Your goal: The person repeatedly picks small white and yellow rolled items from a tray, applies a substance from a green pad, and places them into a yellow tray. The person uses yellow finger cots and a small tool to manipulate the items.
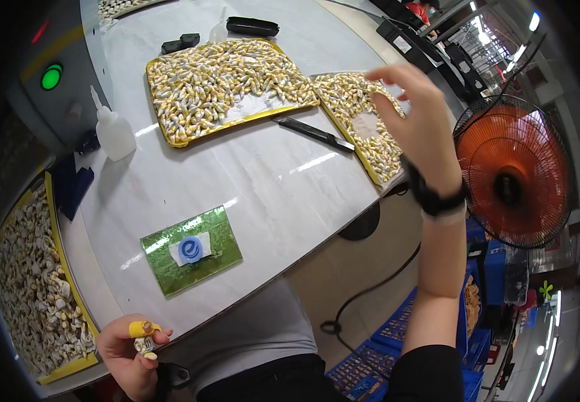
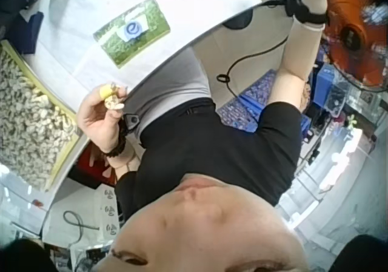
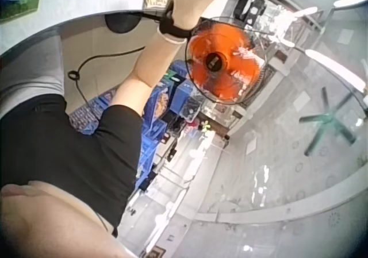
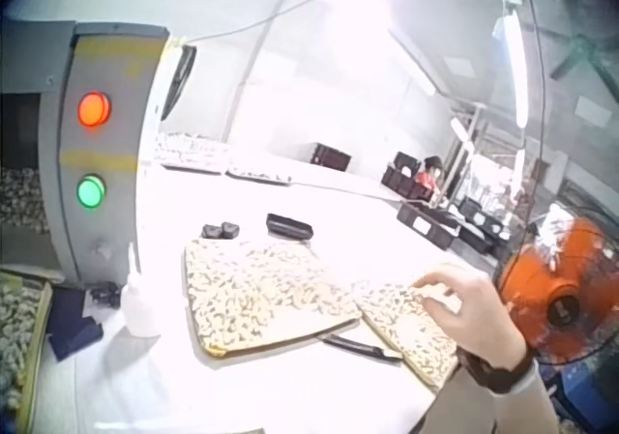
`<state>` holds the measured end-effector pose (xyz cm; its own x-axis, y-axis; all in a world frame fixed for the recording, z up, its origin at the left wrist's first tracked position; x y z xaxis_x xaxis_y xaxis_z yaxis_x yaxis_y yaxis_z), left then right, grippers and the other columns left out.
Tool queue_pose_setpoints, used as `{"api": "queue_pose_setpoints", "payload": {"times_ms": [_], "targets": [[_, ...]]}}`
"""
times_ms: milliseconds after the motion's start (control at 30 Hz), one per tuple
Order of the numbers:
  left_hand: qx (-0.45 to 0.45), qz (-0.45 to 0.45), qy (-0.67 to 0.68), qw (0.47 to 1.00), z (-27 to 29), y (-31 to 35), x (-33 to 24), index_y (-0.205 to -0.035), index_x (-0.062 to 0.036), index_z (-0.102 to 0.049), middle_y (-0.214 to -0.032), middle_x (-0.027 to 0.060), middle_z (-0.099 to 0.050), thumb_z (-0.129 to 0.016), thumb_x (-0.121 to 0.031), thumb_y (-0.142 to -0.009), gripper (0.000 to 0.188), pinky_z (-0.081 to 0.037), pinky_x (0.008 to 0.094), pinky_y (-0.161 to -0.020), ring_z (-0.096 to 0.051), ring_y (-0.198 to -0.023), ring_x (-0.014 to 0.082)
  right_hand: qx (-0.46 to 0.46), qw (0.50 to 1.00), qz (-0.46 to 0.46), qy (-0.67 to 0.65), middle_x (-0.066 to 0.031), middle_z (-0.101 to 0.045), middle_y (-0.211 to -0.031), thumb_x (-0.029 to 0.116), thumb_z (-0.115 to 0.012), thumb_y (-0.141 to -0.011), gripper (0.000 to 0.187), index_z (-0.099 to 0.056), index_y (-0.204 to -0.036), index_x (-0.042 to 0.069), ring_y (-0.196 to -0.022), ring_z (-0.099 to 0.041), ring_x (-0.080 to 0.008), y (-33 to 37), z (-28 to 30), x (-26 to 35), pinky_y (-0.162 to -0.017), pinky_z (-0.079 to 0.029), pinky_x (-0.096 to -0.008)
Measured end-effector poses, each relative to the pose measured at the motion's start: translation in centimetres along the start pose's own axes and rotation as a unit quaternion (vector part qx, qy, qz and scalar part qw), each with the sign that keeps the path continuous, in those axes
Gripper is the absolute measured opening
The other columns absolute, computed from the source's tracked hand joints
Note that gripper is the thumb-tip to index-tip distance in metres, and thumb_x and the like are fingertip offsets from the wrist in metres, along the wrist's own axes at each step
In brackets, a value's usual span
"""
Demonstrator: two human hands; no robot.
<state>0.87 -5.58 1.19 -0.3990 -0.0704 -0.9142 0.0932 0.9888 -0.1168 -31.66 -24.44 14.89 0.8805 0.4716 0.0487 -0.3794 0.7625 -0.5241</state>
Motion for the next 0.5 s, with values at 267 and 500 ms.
{"api": "queue_pose_setpoints", "payload": {"times_ms": [267,500], "targets": [[-0.009,0.047,0.049,0.998,0.2,-0.1,-0.1,-0.108,0.0082,-0.057,-0.098,0.0164,-0.065,-0.074,-0.014,-0.078,0.041,-0.051,0.0313,-0.079,-0.065,-0.087,0.0213,0.209,0.970,-0.116,0.044,-0.0201,-0.062,-0.099,-0.004,-0.058,-0.072,0.023,-0.062,-0.095,0.000,-0.092,-0.060,-0.0333,2.9,-8.6,-15.4,-0.079,-0.048,-0.0367],[-0.103,0.056,0.024,0.993,0.5,0.1,0.1,-0.093,0.0033,-0.058,-0.080,0.0114,-0.063,-0.079,-0.023,-0.072,0.039,-0.051,0.0285,-0.068,-0.062,-0.073,0.0178,0.219,0.974,-0.057,0.024,-0.0167,-0.059,-0.084,0.003,-0.063,-0.072,0.011,-0.060,-0.083,0.000,-0.079,-0.058,-0.0308,1.7,-9.3,-15.0,-0.071,-0.047,-0.0366]]}}
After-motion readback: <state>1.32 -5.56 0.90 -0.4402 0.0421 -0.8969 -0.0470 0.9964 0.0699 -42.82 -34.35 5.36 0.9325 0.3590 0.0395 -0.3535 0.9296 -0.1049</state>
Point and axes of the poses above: each hand's wrist, its own y-axis away from the middle knuckle, its own z-axis out of the back of the hand, x = y × z, the point moved 5 cm from there along -y, towards the middle knuckle
